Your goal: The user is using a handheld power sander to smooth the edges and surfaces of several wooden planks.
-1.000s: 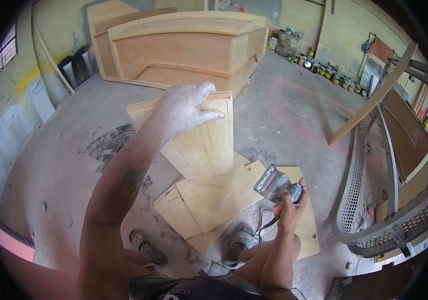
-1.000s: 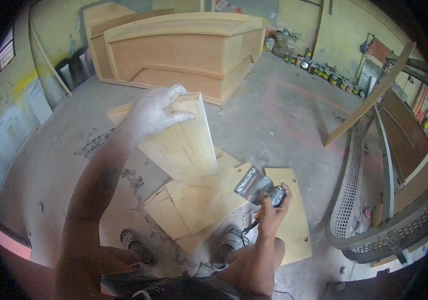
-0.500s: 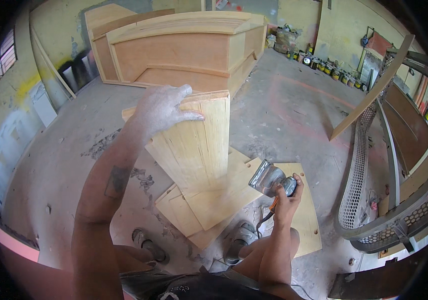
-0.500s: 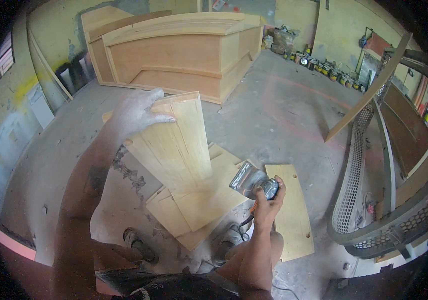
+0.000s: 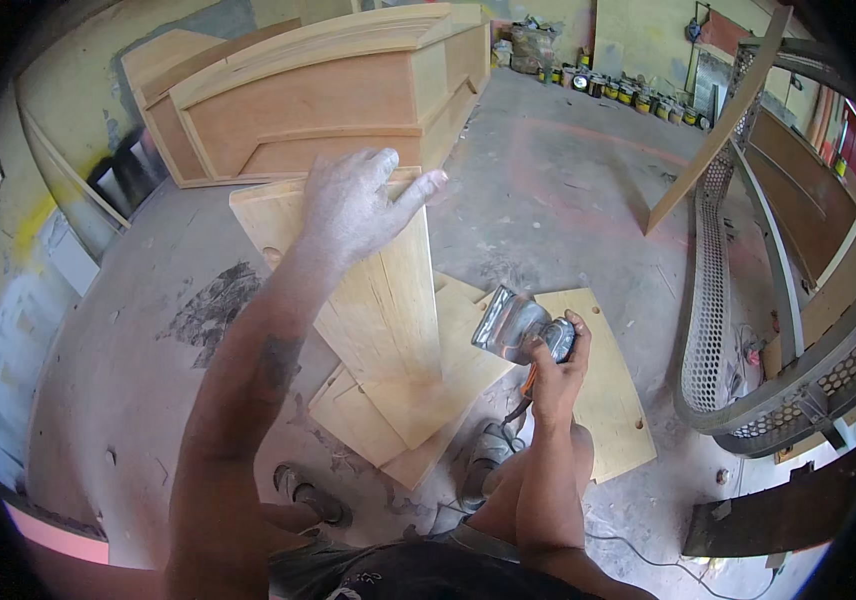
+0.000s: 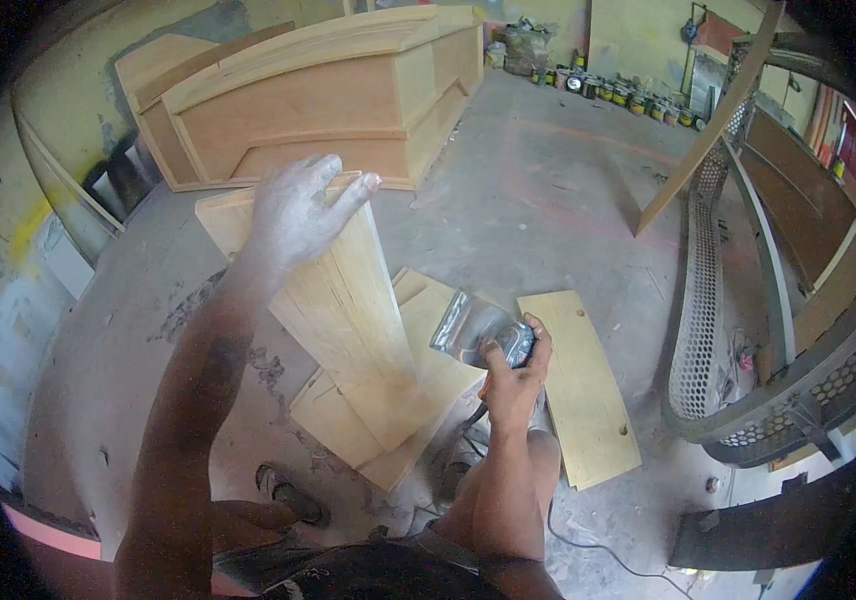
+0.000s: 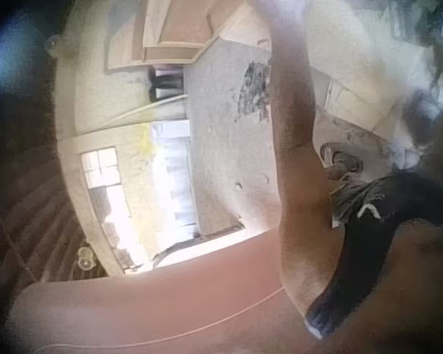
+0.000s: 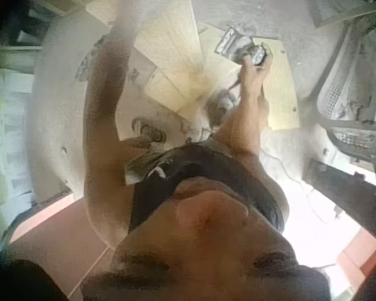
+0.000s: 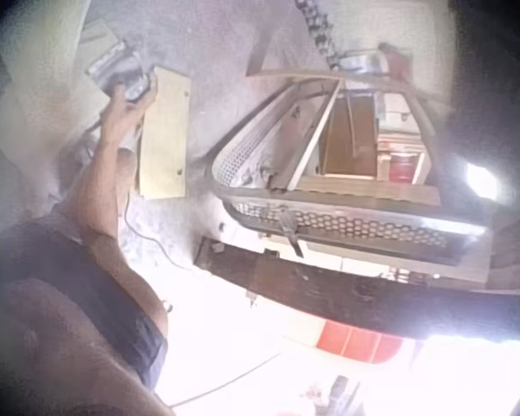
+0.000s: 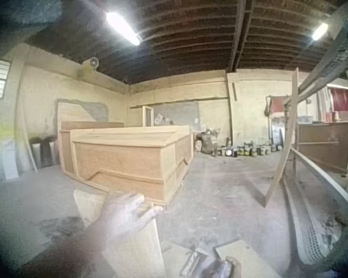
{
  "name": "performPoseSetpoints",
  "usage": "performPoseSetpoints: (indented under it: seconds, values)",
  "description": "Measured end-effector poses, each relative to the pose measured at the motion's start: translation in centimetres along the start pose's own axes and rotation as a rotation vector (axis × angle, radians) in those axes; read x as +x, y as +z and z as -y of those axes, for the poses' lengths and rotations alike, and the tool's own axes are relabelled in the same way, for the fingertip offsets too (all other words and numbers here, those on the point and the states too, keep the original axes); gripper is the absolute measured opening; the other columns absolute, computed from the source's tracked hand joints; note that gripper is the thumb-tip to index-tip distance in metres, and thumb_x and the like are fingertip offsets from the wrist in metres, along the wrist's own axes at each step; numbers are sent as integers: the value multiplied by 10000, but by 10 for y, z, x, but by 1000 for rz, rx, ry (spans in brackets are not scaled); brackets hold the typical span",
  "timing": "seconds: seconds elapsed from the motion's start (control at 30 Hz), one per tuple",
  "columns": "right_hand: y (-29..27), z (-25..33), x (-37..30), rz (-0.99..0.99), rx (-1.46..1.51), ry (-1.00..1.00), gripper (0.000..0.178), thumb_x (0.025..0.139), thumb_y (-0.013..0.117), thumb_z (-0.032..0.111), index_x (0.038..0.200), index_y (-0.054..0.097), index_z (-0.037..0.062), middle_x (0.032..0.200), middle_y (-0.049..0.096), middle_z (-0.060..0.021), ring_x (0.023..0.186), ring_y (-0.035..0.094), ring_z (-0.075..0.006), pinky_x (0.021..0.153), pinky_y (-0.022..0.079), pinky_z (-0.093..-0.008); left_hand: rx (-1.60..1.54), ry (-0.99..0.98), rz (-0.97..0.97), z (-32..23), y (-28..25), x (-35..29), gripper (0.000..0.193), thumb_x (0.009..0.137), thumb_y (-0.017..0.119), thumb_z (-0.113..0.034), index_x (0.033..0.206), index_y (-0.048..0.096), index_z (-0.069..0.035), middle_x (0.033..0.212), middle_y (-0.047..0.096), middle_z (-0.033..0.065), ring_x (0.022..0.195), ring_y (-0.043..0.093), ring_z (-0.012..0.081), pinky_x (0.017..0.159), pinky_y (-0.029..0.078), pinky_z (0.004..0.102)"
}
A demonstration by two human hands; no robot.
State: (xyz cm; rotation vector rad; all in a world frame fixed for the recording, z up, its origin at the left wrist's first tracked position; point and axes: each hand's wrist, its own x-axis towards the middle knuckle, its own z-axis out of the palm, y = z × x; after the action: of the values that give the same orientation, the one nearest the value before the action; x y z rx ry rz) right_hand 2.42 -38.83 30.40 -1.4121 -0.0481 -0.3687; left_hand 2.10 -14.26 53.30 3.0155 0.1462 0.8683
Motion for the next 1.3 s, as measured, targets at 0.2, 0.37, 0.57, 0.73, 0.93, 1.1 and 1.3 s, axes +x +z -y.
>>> performPoseSetpoints:
  seconds: [0.2,0.37,0.57,0.73,0.93,1.1,1.3]
  values:
    - [-1,-5,2,10,104,34,577,783,731,84,1319,522,34,1073,553,-91,924,555,-167,854,484,-318,-69,148,-206,13,23,5,420,990,588,-435,1075,676,-33,996,684,198,987,629,379,858,479,466]
    - [1,-6,3,60,89,25,553,799,696,34,1318,506,28,975,571,-46,843,574,-113,770,496,-261,-500,253,168,40,2,29,418,1030,528,-378,1340,635,-118,1294,661,156,1183,617,294,1047,440,380]
    - [2,-2,1,46,-3,17,552,792,707,30,1308,512,36,968,587,-48,837,586,-121,772,503,-271,-640,233,553,39,-23,51,359,1041,549,-288,1310,656,-76,1247,669,44,1143,575,166,1027,433,300]
    - [-2,-9,2,60,5,44,603,755,749,70,1324,550,80,1206,508,-118,1024,550,-226,906,484,-355,-589,250,556,38,-19,60,330,1034,561,-313,1210,693,-67,1130,680,43,1086,585,167,985,450,306]
    - [-1,-10,3,67,18,69,590,749,756,69,1307,563,75,1224,515,-124,1046,547,-228,911,481,-352,-510,260,496,40,-10,64,352,1030,551,-343,1207,695,-75,1139,689,62,1084,598,184,997,448,328]
    - [-2,-17,4,60,-19,12,599,747,758,67,1313,562,76,1215,513,-124,1052,542,-227,913,483,-355,-430,265,437,40,-10,66,378,1020,552,-356,1202,706,-63,1195,705,91,1108,613,205,1002,460,341]
    - [-4,-17,5,55,-19,45,613,747,758,77,1326,557,74,1201,506,-125,1059,541,-239,927,480,-371,-436,243,425,43,-3,66,366,1013,545,-402,1214,717,-149,1159,725,53,1062,641,195,992,470,332]
